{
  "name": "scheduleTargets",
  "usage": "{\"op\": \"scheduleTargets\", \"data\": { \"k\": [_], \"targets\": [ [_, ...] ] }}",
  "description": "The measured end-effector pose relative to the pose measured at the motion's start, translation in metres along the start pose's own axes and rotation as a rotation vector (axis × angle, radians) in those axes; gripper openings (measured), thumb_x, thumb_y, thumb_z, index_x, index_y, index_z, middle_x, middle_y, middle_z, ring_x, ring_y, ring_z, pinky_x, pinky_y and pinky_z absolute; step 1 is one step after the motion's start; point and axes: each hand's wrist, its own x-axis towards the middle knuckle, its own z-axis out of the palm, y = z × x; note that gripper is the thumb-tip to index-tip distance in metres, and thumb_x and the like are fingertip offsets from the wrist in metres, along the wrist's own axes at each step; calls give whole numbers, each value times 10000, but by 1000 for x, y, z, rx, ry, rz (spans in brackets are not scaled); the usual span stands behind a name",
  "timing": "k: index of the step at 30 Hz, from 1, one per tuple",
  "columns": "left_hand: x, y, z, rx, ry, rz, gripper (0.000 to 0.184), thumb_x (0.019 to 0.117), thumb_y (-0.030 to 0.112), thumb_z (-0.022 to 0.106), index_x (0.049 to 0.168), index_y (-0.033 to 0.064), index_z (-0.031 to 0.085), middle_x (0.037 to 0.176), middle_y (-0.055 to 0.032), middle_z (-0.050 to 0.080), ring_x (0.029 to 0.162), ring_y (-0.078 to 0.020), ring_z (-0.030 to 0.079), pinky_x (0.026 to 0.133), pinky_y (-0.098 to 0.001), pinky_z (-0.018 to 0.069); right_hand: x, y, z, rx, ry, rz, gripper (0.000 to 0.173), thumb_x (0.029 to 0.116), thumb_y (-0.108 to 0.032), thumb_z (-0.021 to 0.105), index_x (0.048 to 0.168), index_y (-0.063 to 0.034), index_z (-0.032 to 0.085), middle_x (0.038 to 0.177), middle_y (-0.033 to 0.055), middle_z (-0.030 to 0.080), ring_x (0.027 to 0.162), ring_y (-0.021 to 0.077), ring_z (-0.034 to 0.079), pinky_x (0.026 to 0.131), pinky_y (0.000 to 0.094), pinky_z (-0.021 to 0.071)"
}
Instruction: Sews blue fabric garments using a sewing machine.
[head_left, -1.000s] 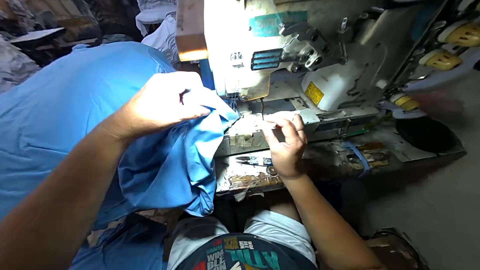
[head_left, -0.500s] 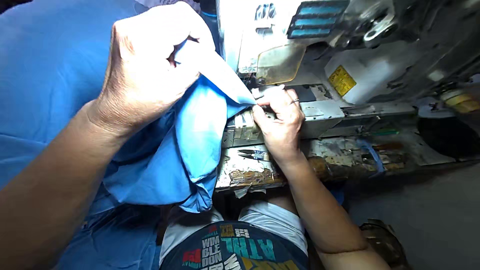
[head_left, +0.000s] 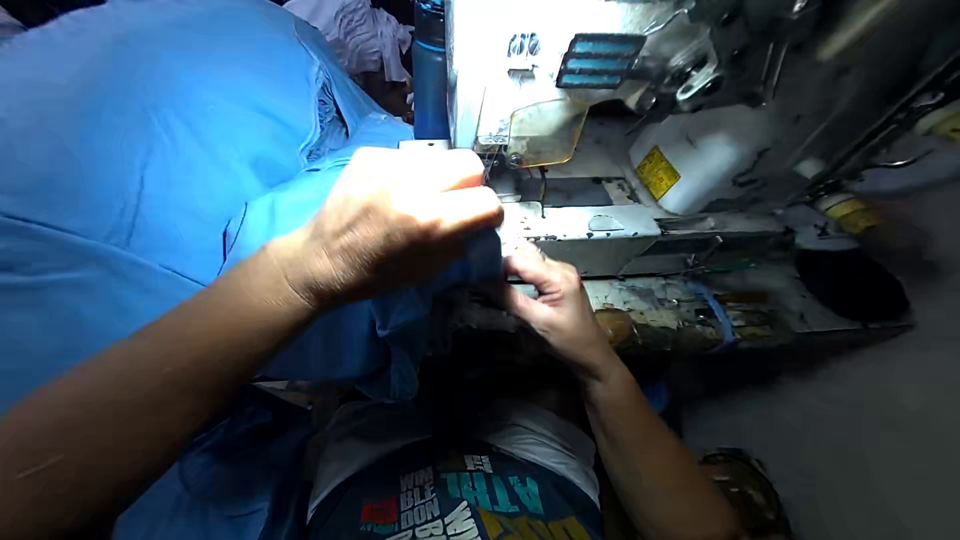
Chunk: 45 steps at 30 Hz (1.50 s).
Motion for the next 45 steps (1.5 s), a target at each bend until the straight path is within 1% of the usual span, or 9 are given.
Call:
{"op": "scheduleTargets", "data": {
  "k": [7,11,15,18,22,25,36,41,45],
  "targets": [
    [-6,24,-5,-212,79,-173,246,1017,209,595,975,37,766,954,-102,722,832,-110,649,721,-249,493,-48,-23,25,286,136,181,121,917,-127,745,902,-8,761,909,2,740,918,-1,668,875,192,553],
    [6,33,-1,-210,-301,-34,225,978,167,544,1080,111,736,1118,-39,721,986,-145,697,801,-307,561,-40,-26,22,242,118,171,73,897,-99,746,866,-33,746,877,-29,719,895,-22,664,851,169,563],
    [9,9,3,-150,-538,-16,81,855,196,656,806,132,660,762,-8,599,651,-174,613,518,-366,456,-33,3,22,160,109,168,70,875,-98,754,834,-42,740,885,-16,657,943,14,600,860,173,496],
    [11,1,-13,-54,-593,-27,115,841,252,685,791,154,654,721,5,589,598,-176,606,469,-375,425,-36,13,30,251,176,236,58,862,-4,720,906,-14,756,908,-4,728,894,-3,670,841,183,561],
    [2,-25,-11,-18,-571,-88,153,838,283,710,824,135,676,741,-43,605,636,-258,637,485,-460,428,-40,12,34,326,209,301,29,851,-16,766,876,-4,757,824,-9,717,730,-5,665,699,168,581],
    [-1,-29,-10,-43,-509,-55,178,826,355,625,732,206,601,668,40,495,566,-158,562,447,-369,376,-39,23,32,266,188,259,44,852,-46,774,848,-3,764,808,-3,720,757,-1,667,735,166,570],
    [-2,-52,-1,-80,-470,-66,246,857,385,545,679,216,540,652,55,429,570,-130,493,504,-355,326,-15,53,26,150,108,109,90,830,-30,796,896,27,773,883,72,754,847,46,705,785,180,577],
    [14,-59,-8,-135,-568,-1,235,830,437,656,867,207,683,745,-1,540,693,-189,571,548,-404,374,-15,50,25,170,105,146,72,842,-18,786,890,33,768,873,69,752,796,22,689,729,162,566],
    [5,-49,-4,-98,-446,-26,251,877,434,563,720,240,584,676,73,473,597,-111,515,514,-351,338,-13,51,24,188,104,114,79,840,4,780,908,42,767,901,71,761,840,19,703,781,163,575]
  ]
}}
